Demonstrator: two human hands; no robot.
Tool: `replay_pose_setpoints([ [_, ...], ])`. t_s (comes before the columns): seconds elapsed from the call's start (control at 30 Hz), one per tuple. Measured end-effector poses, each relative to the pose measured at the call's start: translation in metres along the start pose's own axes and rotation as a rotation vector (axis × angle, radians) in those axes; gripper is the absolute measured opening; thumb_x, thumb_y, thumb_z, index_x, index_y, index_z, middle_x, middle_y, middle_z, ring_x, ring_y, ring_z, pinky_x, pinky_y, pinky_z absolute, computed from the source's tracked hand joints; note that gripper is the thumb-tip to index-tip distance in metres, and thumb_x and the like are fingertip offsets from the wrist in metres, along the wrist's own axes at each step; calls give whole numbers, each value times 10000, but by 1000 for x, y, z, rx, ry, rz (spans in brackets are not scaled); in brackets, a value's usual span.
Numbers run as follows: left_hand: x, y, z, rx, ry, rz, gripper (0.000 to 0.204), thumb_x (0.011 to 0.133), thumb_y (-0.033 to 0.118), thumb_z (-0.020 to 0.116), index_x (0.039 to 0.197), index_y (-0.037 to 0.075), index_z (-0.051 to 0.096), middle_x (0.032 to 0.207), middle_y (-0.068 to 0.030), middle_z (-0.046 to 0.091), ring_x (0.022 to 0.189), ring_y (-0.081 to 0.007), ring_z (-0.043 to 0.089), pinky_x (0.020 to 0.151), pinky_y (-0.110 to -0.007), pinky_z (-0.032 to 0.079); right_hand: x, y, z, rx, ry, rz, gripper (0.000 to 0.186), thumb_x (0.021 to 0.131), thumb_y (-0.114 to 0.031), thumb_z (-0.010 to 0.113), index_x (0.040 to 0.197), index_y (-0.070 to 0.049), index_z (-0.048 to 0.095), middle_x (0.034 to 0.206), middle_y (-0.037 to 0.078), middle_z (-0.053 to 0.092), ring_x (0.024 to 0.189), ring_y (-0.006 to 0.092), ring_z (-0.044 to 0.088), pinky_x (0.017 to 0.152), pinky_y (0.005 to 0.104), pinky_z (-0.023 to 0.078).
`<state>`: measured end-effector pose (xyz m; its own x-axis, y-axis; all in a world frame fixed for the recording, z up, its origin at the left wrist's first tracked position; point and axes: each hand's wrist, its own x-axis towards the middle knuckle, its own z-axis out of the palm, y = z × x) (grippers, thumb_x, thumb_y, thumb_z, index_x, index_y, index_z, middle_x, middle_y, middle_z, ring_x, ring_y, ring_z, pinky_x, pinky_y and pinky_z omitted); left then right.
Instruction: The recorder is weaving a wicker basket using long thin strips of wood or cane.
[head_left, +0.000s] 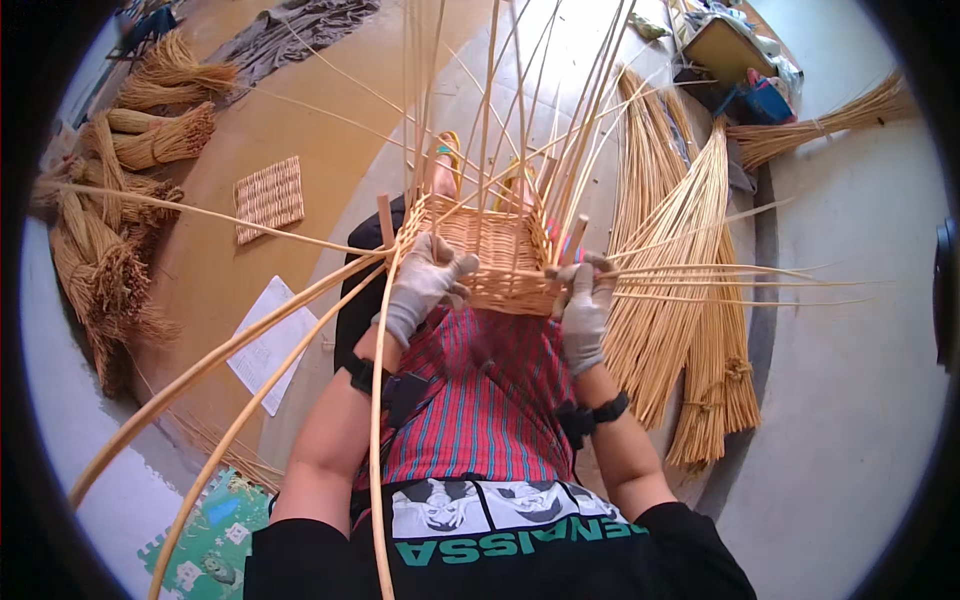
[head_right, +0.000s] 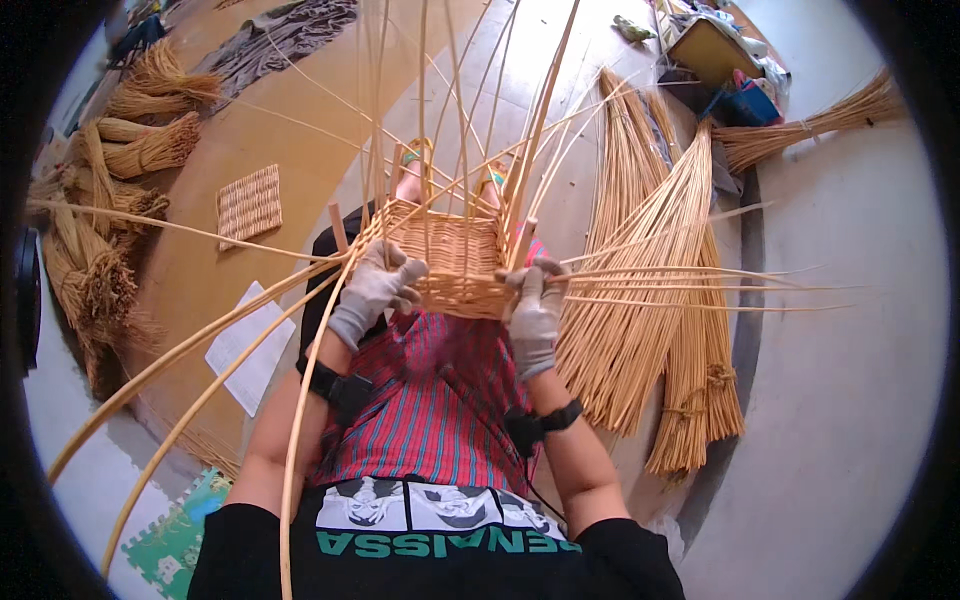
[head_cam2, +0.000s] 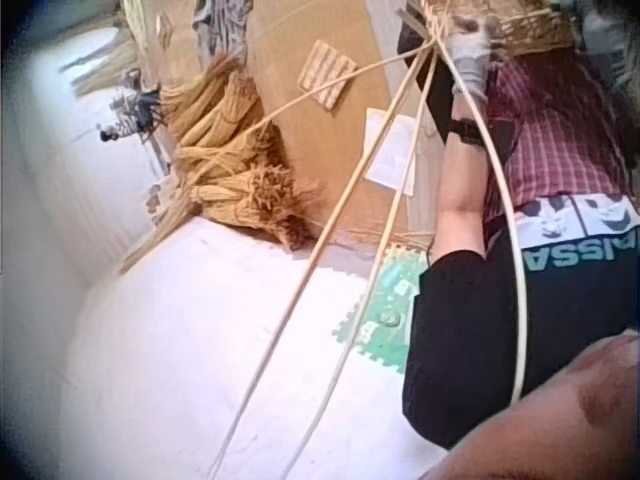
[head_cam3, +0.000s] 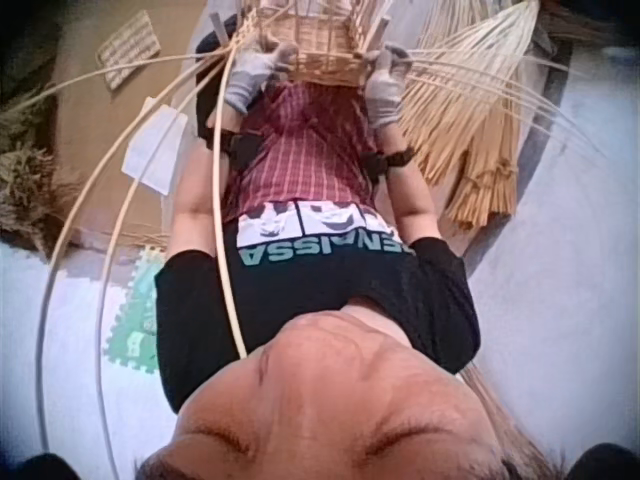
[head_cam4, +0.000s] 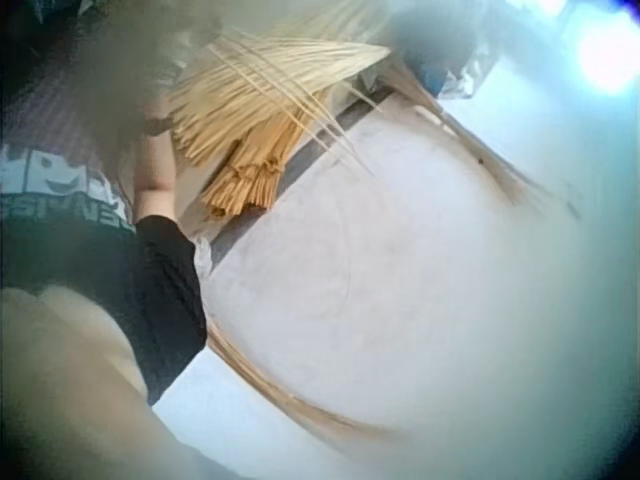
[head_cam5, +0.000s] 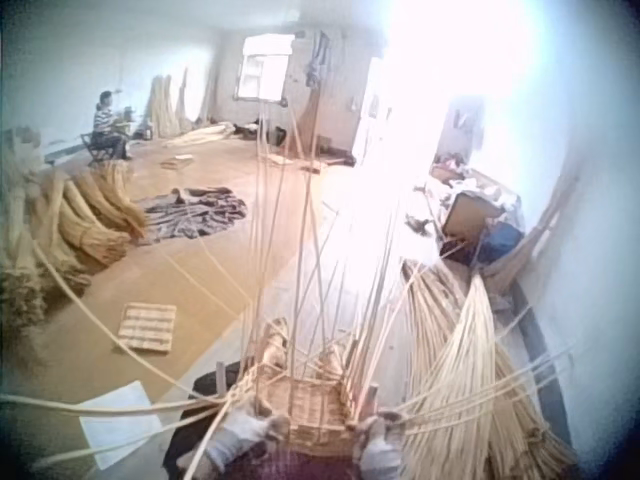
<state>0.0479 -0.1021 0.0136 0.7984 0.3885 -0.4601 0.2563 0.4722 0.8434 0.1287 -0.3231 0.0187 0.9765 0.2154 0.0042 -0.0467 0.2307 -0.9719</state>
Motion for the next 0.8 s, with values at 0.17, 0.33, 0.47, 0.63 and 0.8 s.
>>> replay_pose_setpoints([
  [0.17,-6,11,21,443,230,-152,340,898,214,775,855,81,465,858,-120,624,499,-151,622,379,-308,516,-14,-62,40,-39,-225,-395,129,1049,-116,516,1160,-54,534,808,54,663,676,127,630,619,277,525],
  [0.33,-35,2,40,186,216,710,305,976,10,568,1281,-3,567,1166,-181,657,933,-199,694,695,-288,587,23,-56,-68,-83,146,11,49,1003,-87,587,1029,-65,622,975,67,697,749,108,632,606,222,484],
  [0.47,4,-16,71,713,-43,614,472,909,204,681,1320,-4,579,1262,-217,643,1144,-332,633,1039,-397,471,23,-53,-101,-583,11,-122,70,988,-23,566,1033,-62,602,1047,116,652,892,177,675,748,299,564],
  [0.63,23,-36,71,870,-128,436,349,962,408,600,903,70,665,880,-216,678,813,-374,666,736,-462,529,95,-75,8,-213,-112,-150,108,911,7,655,996,-39,606,861,50,660,826,187,677,748,337,578],
  [0.8,23,-62,66,797,-55,366,415,983,462,526,1062,99,711,917,-229,698,894,-392,690,788,-451,547,150,-73,27,-695,-354,-188,210,866,-88,714,1007,30,612,862,123,685,803,173,666,739,328,549],
])
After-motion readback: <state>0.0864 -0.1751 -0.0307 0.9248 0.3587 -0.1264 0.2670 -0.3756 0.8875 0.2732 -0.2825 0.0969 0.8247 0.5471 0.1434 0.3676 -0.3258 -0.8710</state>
